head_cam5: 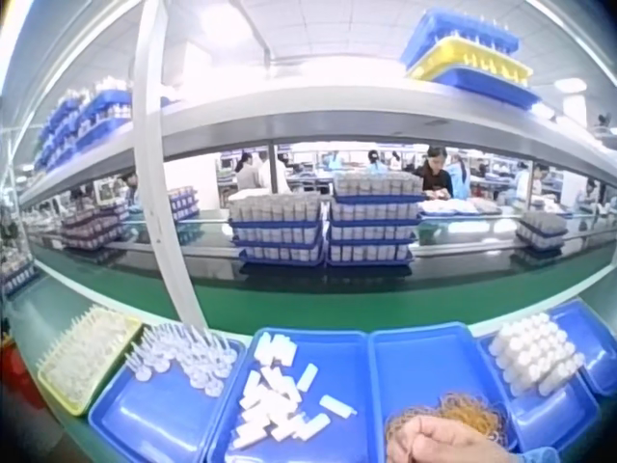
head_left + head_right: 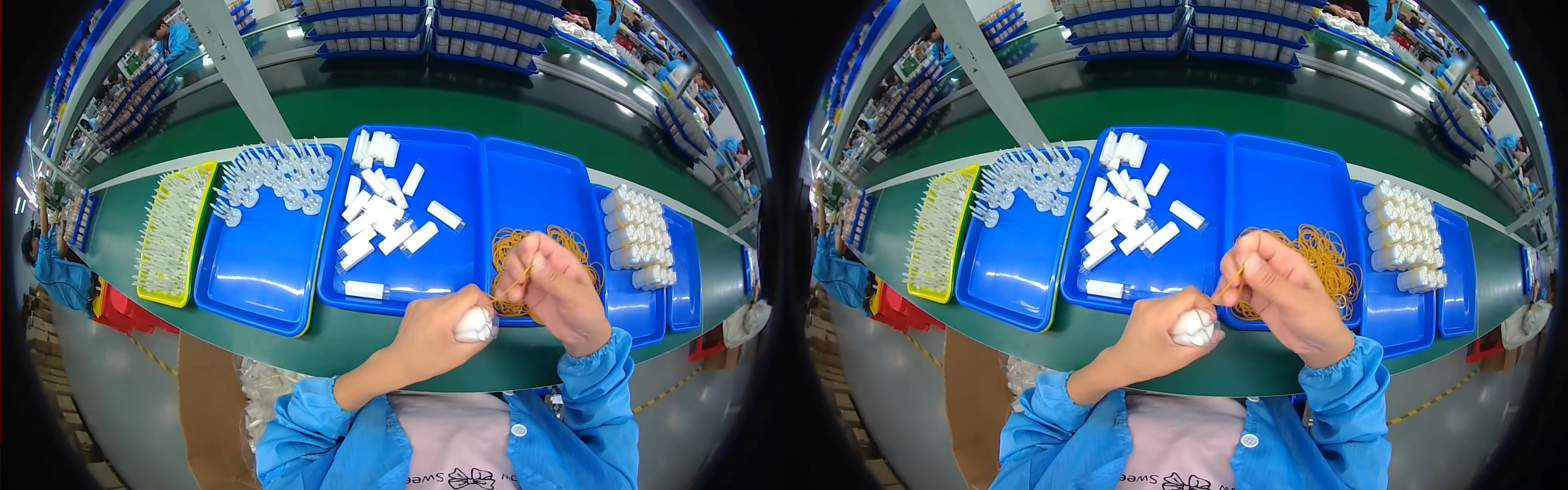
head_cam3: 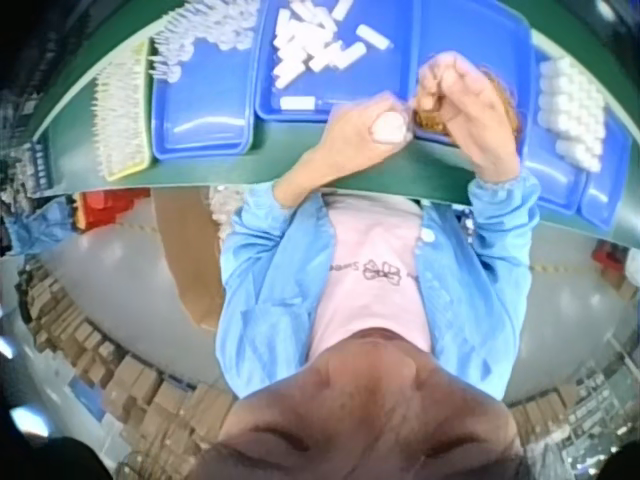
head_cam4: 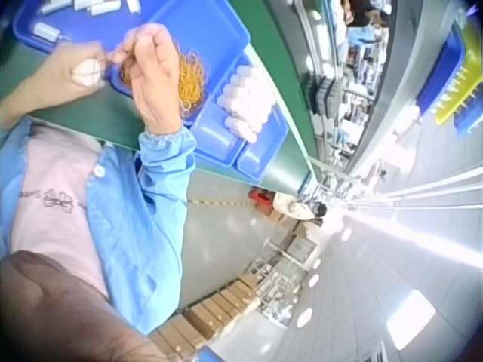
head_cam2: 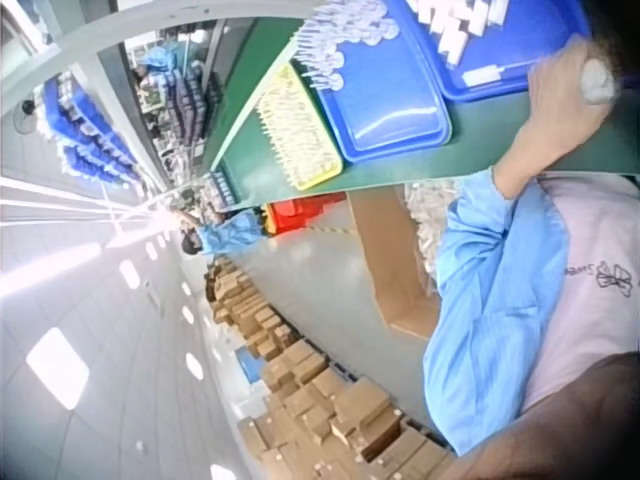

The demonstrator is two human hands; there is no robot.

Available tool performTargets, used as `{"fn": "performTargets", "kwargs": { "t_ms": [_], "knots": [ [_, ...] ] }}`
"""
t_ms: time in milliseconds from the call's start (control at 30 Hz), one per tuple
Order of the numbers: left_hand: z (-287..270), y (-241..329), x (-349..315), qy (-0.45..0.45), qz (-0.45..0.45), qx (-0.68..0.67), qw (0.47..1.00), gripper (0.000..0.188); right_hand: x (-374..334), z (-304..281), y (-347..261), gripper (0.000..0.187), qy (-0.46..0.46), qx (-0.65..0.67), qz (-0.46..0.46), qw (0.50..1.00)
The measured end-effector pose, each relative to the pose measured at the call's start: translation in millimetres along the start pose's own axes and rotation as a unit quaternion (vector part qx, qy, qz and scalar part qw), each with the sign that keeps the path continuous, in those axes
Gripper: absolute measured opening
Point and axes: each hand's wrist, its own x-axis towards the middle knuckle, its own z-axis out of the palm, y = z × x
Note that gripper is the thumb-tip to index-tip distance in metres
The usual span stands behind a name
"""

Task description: Assembling and bundling small plastic components at a factory assembly line.

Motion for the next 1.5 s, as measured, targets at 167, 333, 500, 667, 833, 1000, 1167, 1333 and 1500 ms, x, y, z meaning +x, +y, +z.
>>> {"fn": "performTargets", "kwargs": {
  "t_ms": [167, 333, 500, 667, 833, 1000, 1167, 1333, 1500],
  "knots": [
    [1.9, -17.9, 3.8, -0.001, 0.041, 0.119, 0.992, 0.033, -12.9, 27.6, 16.5, 0.012, -0.117, -0.557, -0.187, 0.801],
    [-24.0, -11.0, -8.5, -0.043, -0.104, -0.265, 0.958, 0.031, -24.1, 24.2, 22.0, 0.017, -0.124, -0.694, -0.259, 0.660],
    [-34.3, -15.9, -22.0, 0.017, -0.105, -0.591, 0.800, 0.041, -35.9, 23.6, 15.4, 0.018, -0.099, -0.684, -0.109, 0.715],
    [-25.5, -41.6, -29.9, 0.064, -0.149, -0.745, 0.647, 0.061, -42.3, 9.6, 22.8, 0.022, -0.246, -0.288, -0.115, 0.918],
    [-26.5, -19.0, -28.7, 0.089, -0.085, -0.682, 0.721, 0.072, -54.2, -11.3, 73.3, 0.071, -0.037, 0.376, 0.041, 0.925],
    [-26.4, -18.1, -28.5, 0.113, -0.097, -0.403, 0.903, 0.098, -33.1, -5.1, 87.4, 0.074, -0.050, 0.332, 0.092, 0.937],
    [-25.1, -23.8, -28.8, 0.092, -0.017, 0.002, 0.996, 0.089, -24.4, 12.5, 81.3, 0.068, -0.034, -0.020, 0.060, 0.997],
    [-17.3, -7.8, -19.6, -0.029, -0.049, 0.075, 0.996, 0.063, -30.8, 8.9, 80.5, 0.046, -0.025, -0.476, -0.173, 0.862],
    [-18.0, 5.9, -16.0, 0.013, -0.016, -0.033, 0.999, 0.081, -58.5, -3.4, 39.6, 0.037, 0.108, -0.500, -0.176, 0.841]
  ]
}}
